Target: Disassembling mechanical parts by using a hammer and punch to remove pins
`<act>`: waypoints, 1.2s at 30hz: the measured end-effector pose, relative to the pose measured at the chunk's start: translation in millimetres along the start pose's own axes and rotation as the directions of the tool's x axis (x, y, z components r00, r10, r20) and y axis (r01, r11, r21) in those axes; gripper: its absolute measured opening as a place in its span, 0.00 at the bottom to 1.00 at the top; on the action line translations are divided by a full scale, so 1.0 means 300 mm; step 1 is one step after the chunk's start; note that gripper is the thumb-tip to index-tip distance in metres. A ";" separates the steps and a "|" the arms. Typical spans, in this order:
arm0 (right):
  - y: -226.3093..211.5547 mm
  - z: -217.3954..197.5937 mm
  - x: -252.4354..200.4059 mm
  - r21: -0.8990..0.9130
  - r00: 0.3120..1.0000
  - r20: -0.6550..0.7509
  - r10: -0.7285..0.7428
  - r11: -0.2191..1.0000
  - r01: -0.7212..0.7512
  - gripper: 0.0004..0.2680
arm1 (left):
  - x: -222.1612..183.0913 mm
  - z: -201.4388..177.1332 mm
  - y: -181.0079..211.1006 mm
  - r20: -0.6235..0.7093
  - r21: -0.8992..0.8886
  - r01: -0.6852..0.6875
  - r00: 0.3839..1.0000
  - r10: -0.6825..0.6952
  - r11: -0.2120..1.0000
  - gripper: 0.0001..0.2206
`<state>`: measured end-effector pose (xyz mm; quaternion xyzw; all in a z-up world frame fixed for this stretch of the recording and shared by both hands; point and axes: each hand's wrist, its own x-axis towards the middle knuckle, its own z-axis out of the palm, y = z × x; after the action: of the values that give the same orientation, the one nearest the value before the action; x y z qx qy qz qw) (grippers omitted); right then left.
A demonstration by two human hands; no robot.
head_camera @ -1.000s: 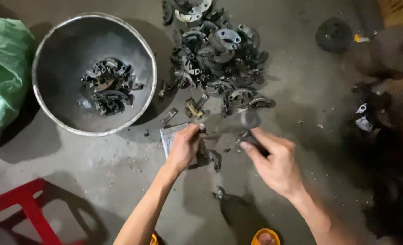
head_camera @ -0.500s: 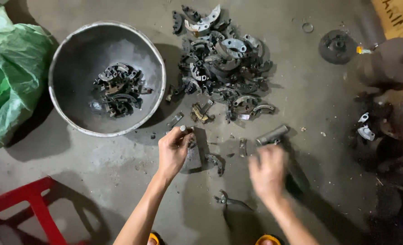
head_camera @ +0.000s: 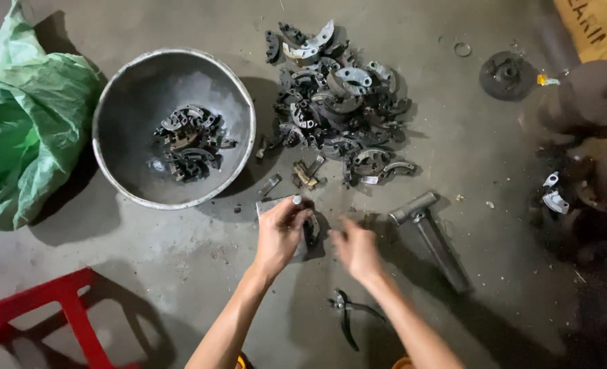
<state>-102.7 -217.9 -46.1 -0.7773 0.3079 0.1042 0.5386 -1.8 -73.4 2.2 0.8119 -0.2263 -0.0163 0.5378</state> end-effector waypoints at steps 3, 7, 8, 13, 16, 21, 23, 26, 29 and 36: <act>0.037 -0.173 -0.070 -0.280 0.920 -0.342 -0.191 0.955 0.094 0.13 | 0.008 0.015 0.017 0.097 -0.022 0.021 0.995 -0.019 1.000 0.06; 0.404 -0.350 -0.045 -0.518 0.837 -0.464 -0.292 0.855 0.011 0.13 | -0.009 0.061 -0.032 0.179 -0.059 0.019 0.984 -0.008 0.998 0.03; 0.485 -0.378 -0.037 -0.555 0.882 -0.425 -0.202 0.828 -0.078 0.18 | -0.008 0.064 -0.027 0.259 -0.057 0.011 0.966 0.004 0.998 0.03; 0.547 -0.381 -0.032 -0.650 0.935 -0.341 -0.101 0.743 -0.157 0.25 | -0.011 0.062 -0.045 0.413 -0.038 -0.011 0.910 0.026 0.999 0.04; 0.572 -0.394 -0.012 -0.629 0.929 -0.356 -0.103 0.762 -0.156 0.20 | -0.019 0.065 -0.073 0.446 -0.013 -0.025 0.895 0.028 1.000 0.05; 0.293 -0.394 -0.116 -0.180 0.942 -0.317 0.106 0.969 -0.169 0.14 | -0.022 0.052 -0.053 0.510 -0.010 -0.041 0.859 0.040 0.999 0.04; 0.260 -0.384 -0.149 -0.090 0.943 -0.299 0.147 0.979 -0.181 0.14 | -0.024 0.059 -0.068 0.521 -0.005 -0.037 0.853 0.034 0.999 0.04; 0.181 -0.360 -0.219 0.032 0.962 -0.226 0.154 0.988 -0.150 0.11 | -0.013 0.054 -0.046 0.561 0.026 -0.032 0.828 0.012 0.999 0.02; 0.091 -0.344 -0.281 0.114 0.989 -0.116 0.092 0.990 -0.079 0.08 | -0.012 0.074 -0.030 0.594 0.100 -0.072 0.805 -0.002 0.992 0.09; -0.014 -0.320 -0.351 -0.086 0.945 -0.240 -0.220 0.975 0.205 0.06 | -0.016 0.099 -0.045 0.636 0.158 -0.161 0.771 0.024 0.974 0.18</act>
<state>-199.6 -264.9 47.2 -0.8287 0.2839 -0.0434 0.4803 -9.4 -92.9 -23.3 0.7978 -0.4335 -0.2373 0.3453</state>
